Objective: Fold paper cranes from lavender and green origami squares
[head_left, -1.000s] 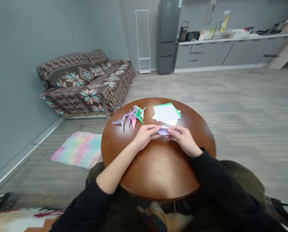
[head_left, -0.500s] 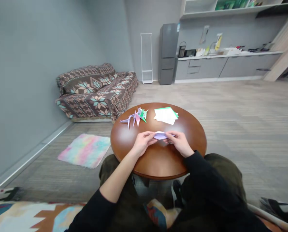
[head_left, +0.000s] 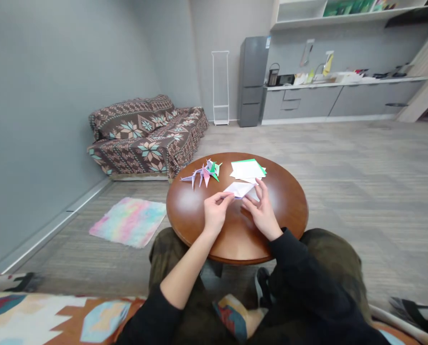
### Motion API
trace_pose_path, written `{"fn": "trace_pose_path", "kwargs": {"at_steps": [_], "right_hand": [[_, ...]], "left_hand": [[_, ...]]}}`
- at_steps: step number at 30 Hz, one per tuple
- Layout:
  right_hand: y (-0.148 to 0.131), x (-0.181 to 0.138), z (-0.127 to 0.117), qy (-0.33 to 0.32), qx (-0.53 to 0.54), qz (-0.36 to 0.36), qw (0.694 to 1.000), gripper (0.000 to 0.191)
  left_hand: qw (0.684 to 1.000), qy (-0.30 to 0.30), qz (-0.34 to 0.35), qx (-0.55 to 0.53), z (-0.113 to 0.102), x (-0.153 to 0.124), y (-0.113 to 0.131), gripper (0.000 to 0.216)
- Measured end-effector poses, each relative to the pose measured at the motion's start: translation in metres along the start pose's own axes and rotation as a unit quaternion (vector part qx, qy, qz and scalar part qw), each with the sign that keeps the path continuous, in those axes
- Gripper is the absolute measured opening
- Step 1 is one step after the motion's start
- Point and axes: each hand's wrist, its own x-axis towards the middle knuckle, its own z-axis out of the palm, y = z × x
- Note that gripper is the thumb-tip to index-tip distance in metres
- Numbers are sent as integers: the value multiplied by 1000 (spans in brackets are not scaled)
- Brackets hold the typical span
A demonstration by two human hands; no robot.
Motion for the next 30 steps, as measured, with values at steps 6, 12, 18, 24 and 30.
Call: {"fn": "trace_pose_path", "kwargs": {"at_steps": [6, 12, 18, 24, 30], "right_hand": [[-3, -2, -6, -89, -60, -27, 994, 46], [-8, -4, -8, -65, -58, -21, 996, 22], [-14, 0, -9, -29, -61, -5, 998, 22], [-15, 2, -12, -60, -4, 105, 993, 25], [-5, 1, -9, -30, 47, 141, 988, 22]], "left_hand": [[1000, -18, -9, 15, -2, -1, 5, 16], [998, -57, -11, 29, 1, 1, 11, 16], [996, -76, -28, 43, -4, 4, 17, 14], [993, -80, -22, 88, -17, 5, 17, 10], [992, -96, -29, 77, -20, 5, 18, 11]]}}
